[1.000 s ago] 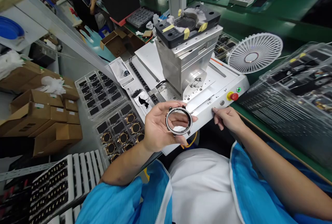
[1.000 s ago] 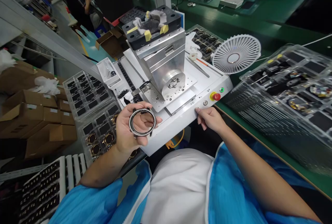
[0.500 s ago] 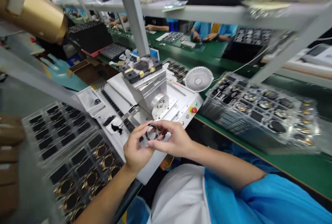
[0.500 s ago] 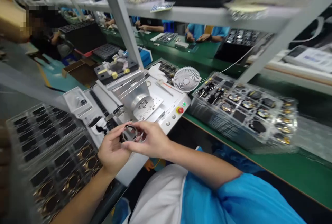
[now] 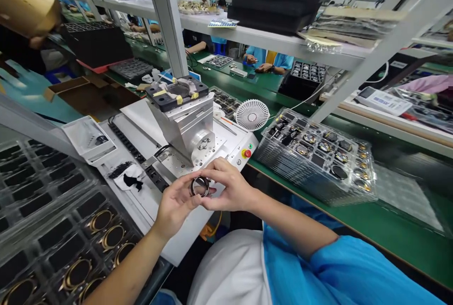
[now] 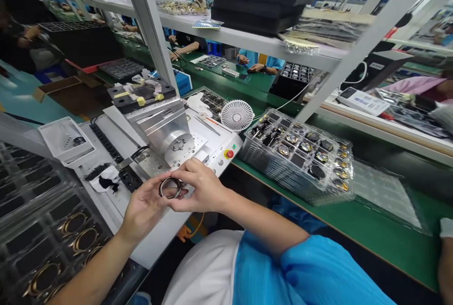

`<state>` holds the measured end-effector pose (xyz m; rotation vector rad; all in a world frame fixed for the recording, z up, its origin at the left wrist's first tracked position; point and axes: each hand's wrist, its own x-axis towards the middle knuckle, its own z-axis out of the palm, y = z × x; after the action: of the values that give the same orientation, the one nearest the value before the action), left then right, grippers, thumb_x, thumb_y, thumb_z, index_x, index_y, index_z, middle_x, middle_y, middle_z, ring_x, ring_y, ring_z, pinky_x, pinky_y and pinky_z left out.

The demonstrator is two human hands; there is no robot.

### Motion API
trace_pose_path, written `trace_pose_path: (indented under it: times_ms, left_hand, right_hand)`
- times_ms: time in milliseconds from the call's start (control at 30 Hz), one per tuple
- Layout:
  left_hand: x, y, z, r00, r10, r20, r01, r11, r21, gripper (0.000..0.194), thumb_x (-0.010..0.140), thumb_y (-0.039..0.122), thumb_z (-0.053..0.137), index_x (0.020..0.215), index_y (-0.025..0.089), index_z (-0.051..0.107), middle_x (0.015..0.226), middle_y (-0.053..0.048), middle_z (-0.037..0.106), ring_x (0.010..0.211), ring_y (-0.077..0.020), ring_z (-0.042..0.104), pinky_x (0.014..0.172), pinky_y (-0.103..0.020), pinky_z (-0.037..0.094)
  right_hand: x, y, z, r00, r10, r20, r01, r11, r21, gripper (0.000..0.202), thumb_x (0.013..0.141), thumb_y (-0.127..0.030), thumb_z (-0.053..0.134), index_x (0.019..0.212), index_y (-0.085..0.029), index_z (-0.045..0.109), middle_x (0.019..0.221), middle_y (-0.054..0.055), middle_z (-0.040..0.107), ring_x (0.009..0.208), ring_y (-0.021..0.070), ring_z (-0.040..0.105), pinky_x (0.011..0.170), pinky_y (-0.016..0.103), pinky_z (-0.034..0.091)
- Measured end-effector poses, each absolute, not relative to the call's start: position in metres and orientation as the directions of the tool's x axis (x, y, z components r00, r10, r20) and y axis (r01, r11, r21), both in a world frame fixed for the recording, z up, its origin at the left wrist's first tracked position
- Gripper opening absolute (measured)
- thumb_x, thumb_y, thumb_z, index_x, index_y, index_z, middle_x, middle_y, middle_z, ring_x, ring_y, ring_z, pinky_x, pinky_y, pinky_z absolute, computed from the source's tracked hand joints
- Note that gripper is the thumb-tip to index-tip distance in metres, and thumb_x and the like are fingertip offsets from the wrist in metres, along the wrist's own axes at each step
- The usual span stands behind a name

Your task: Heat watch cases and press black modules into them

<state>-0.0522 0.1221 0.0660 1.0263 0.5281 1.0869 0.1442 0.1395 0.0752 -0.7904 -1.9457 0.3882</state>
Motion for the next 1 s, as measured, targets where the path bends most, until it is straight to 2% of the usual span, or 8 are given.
trace_pose_path:
  times_ms: [200, 367, 500, 733, 800, 867, 933, 1000]
  left_hand:
    - [-0.049, 0.123, 0.070, 0.399, 0.916, 0.030, -0.449, 0.166, 0.878, 0.045, 0.075, 0.021, 0.094, 0.116, 0.032, 0.083, 0.108, -0.006, 0.084, 0.089, -0.0213, 0.083, 0.082, -0.036, 0.072]
    - [-0.047, 0.123, 0.066, 0.409, 0.912, 0.013, -0.374, 0.155, 0.914, 0.050, 0.073, 0.026, 0.096, 0.120, 0.035, 0.082, 0.089, -0.002, 0.083, 0.079, -0.0201, 0.083, 0.083, -0.037, 0.072]
    - [-0.048, 0.123, 0.065, 0.345, 0.938, -0.013, -0.338, 0.137, 0.931, 0.053, 0.069, 0.022, 0.097, 0.118, 0.035, 0.082, 0.111, -0.003, 0.084, 0.084, -0.0221, 0.083, 0.083, -0.038, 0.073]
    - [-0.049, 0.122, 0.066, 0.268, 0.963, -0.022, -0.310, 0.108, 0.944, 0.048, 0.072, 0.022, 0.095, 0.116, 0.036, 0.081, 0.122, 0.000, 0.081, 0.088, -0.0176, 0.083, 0.085, -0.029, 0.071]
    - [-0.050, 0.122, 0.066, 0.227, 0.974, -0.018, -0.302, 0.088, 0.949, 0.048, 0.073, 0.026, 0.095, 0.118, 0.035, 0.081, 0.124, 0.000, 0.081, 0.088, -0.0171, 0.083, 0.088, -0.028, 0.070]
    - [-0.051, 0.122, 0.066, 0.220, 0.976, -0.005, -0.297, 0.072, 0.952, 0.048, 0.073, 0.028, 0.095, 0.119, 0.034, 0.081, 0.119, -0.002, 0.083, 0.094, -0.0175, 0.083, 0.093, -0.026, 0.068]
    - [-0.051, 0.122, 0.065, 0.249, 0.968, 0.022, -0.296, 0.054, 0.954, 0.047, 0.073, 0.027, 0.095, 0.117, 0.032, 0.082, 0.114, -0.003, 0.084, 0.103, -0.0176, 0.082, 0.097, -0.024, 0.065]
    - [-0.050, 0.122, 0.064, 0.291, 0.955, 0.047, -0.291, 0.041, 0.956, 0.044, 0.074, 0.023, 0.095, 0.116, 0.031, 0.082, 0.112, -0.005, 0.085, 0.107, -0.0177, 0.081, 0.098, -0.022, 0.064]
  right_hand:
    - [0.159, 0.139, 0.081, -0.454, 0.622, 0.638, 0.351, 0.783, -0.513, 0.054, 0.088, -0.052, 0.082, 0.128, -0.017, 0.072, 0.099, 0.008, 0.066, 0.089, 0.0223, 0.060, 0.080, 0.038, 0.054]
    - [0.164, 0.134, 0.080, -0.446, 0.644, 0.621, 0.384, 0.765, -0.517, 0.046, 0.085, -0.036, 0.081, 0.124, -0.014, 0.073, 0.108, 0.011, 0.066, 0.097, 0.0234, 0.061, 0.085, 0.039, 0.054]
    - [0.158, 0.135, 0.075, -0.444, 0.650, 0.616, 0.407, 0.759, -0.508, 0.049, 0.083, -0.036, 0.082, 0.125, -0.012, 0.073, 0.115, 0.013, 0.066, 0.103, 0.0236, 0.063, 0.092, 0.038, 0.055]
    - [0.199, 0.118, 0.095, -0.416, 0.675, 0.609, 0.499, 0.729, -0.468, 0.059, 0.093, -0.055, 0.077, 0.132, -0.012, 0.067, 0.129, 0.021, 0.069, 0.118, 0.0268, 0.067, 0.098, 0.039, 0.059]
    - [0.243, 0.108, 0.110, -0.277, 0.795, 0.540, 0.628, 0.575, -0.524, 0.042, 0.095, -0.047, 0.075, 0.123, -0.016, 0.072, 0.119, 0.016, 0.076, 0.112, 0.0261, 0.070, 0.099, 0.040, 0.058]
    - [0.295, 0.102, 0.124, 0.077, 0.925, 0.371, 0.821, 0.153, -0.549, 0.021, 0.094, -0.040, 0.072, 0.105, -0.023, 0.077, 0.105, 0.008, 0.080, 0.097, 0.0225, 0.072, 0.092, 0.037, 0.058]
    - [0.345, 0.103, 0.134, 0.256, 0.919, 0.299, 0.841, -0.059, -0.538, 0.020, 0.096, -0.033, 0.063, 0.096, -0.020, 0.079, 0.093, 0.009, 0.079, 0.083, 0.0239, 0.071, 0.081, 0.039, 0.057]
    - [0.381, 0.111, 0.138, 0.332, 0.921, 0.203, 0.837, -0.189, -0.513, 0.015, 0.087, -0.029, 0.070, 0.081, -0.019, 0.079, 0.076, 0.007, 0.076, 0.069, 0.0235, 0.067, 0.070, 0.038, 0.053]
